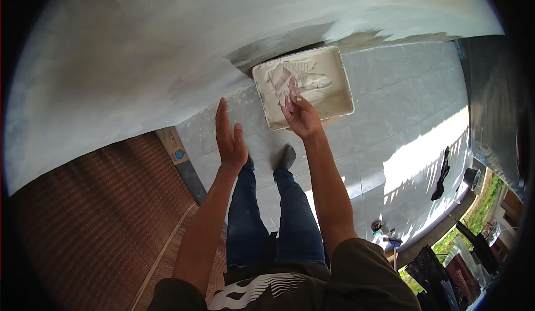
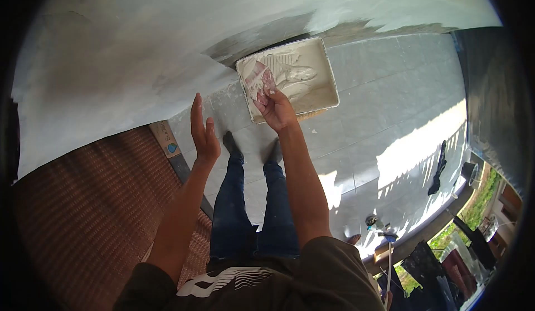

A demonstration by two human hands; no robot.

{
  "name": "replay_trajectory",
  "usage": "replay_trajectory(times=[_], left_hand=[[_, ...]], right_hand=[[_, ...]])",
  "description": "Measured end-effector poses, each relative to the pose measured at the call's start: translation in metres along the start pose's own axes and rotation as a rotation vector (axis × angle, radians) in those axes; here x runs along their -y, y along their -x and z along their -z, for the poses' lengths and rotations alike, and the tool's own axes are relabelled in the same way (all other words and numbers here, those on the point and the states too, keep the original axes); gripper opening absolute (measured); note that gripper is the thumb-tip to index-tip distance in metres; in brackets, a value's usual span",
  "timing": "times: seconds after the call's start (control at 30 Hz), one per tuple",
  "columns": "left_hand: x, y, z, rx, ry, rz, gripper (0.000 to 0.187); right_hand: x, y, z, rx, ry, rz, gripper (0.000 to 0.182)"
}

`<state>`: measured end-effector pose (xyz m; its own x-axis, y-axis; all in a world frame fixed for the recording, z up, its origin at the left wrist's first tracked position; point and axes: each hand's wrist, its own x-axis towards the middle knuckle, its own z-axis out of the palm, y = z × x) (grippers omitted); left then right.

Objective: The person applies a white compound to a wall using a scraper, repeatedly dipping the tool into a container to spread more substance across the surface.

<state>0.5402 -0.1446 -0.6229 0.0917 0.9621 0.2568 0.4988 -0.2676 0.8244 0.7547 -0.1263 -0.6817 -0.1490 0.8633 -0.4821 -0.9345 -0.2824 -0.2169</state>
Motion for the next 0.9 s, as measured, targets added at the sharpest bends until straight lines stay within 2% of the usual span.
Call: replay_trajectory(times=[0.3,0.37,0.57,0.63,0.9], left_hand=[[-0.114,-0.055,0.086,-0.245,0.032,-0.191,0.057],[-0.138,-0.067,0.114,-0.304,0.026,-0.248,0.057],[-0.211,-0.100,0.206,-0.468,0.081,-0.481,0.059],[-0.225,-0.106,0.234,-0.484,0.111,-0.583,0.059],[-0.239,-0.109,0.345,-0.558,0.083,-0.761,0.056]], right_hand=[[0.005,0.089,-0.133,0.255,0.133,0.045,0.027],[-0.001,0.101,-0.162,0.344,0.175,0.080,0.034],[-0.027,0.142,-0.271,0.448,0.369,0.192,0.025],[-0.040,0.153,-0.303,0.468,0.442,0.252,0.023],[-0.101,0.170,-0.395,0.622,0.462,0.396,0.024]])
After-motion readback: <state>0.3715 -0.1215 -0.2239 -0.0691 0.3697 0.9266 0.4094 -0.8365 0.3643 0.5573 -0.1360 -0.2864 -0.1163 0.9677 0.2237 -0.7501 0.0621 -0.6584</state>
